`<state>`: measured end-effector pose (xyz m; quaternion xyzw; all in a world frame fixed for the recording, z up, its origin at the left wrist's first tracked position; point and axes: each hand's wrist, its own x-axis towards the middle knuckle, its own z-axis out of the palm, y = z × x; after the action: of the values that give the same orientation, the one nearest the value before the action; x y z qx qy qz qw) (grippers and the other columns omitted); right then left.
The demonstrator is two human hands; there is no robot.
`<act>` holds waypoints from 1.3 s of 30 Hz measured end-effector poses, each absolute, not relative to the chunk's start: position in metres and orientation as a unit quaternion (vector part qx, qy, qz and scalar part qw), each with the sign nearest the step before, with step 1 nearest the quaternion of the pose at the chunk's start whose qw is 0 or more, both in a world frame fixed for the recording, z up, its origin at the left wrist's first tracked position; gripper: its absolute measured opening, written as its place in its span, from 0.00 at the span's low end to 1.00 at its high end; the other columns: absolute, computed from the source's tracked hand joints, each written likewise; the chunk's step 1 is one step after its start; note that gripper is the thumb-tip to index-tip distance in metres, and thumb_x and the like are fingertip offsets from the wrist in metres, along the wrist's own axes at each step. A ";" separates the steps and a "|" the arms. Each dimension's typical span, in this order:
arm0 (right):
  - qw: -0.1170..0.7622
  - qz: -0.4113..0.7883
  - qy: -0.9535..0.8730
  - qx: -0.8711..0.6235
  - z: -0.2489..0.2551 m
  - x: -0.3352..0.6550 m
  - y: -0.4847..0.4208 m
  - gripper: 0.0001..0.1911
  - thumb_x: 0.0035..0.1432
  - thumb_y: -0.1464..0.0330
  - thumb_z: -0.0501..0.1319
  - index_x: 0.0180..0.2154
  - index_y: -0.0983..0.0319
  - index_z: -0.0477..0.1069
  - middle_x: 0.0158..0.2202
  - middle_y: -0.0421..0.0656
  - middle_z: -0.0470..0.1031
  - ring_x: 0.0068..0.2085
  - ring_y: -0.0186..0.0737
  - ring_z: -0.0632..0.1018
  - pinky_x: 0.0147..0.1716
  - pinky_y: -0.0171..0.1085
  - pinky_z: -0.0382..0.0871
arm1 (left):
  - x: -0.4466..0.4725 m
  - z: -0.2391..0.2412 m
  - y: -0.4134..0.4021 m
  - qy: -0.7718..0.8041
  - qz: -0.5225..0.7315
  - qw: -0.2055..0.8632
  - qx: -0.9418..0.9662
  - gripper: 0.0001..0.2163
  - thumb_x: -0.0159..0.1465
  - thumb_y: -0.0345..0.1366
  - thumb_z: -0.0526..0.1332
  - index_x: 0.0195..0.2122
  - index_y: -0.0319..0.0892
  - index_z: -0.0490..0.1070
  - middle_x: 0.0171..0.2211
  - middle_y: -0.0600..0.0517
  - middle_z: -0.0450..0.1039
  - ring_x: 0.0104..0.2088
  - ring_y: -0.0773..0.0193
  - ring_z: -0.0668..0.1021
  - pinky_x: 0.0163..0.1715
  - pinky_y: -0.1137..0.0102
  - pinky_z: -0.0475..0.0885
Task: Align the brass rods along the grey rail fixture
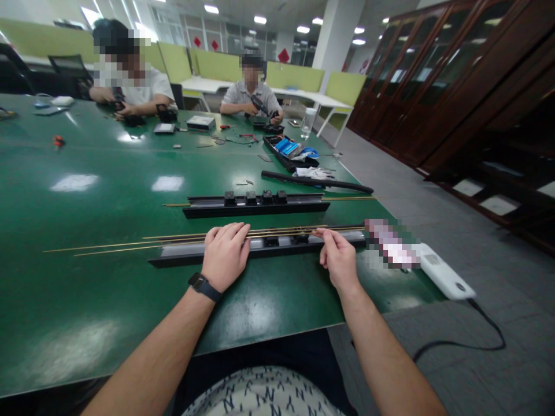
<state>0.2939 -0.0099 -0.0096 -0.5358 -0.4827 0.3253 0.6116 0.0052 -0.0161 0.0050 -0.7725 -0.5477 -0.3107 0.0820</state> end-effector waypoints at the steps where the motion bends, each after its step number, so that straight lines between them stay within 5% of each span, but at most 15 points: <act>1: 0.607 0.328 -0.487 -0.536 -0.009 0.294 -0.010 0.24 0.66 0.48 0.64 0.46 0.61 0.82 0.48 0.51 0.86 0.15 0.25 0.67 0.11 0.30 0.54 | 0.005 0.005 -0.016 -0.548 -0.310 0.084 -0.773 0.16 0.75 0.37 0.55 0.59 0.45 0.77 0.58 0.45 0.81 0.59 0.49 0.80 0.59 0.50 0.65; 39: 0.668 0.273 -0.391 -0.571 -0.014 0.303 0.000 0.23 0.64 0.49 0.64 0.43 0.64 0.80 0.45 0.51 0.86 0.15 0.25 0.67 0.11 0.30 0.54 | 0.005 0.006 -0.016 -0.541 -0.309 0.081 -0.778 0.15 0.75 0.36 0.55 0.59 0.46 0.76 0.58 0.44 0.81 0.59 0.49 0.80 0.59 0.50 0.66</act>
<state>0.3031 0.0003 -0.0141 -0.5715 -0.3914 0.2729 0.6676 0.0052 -0.0159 0.0060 -0.7777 -0.5411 -0.3094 0.0812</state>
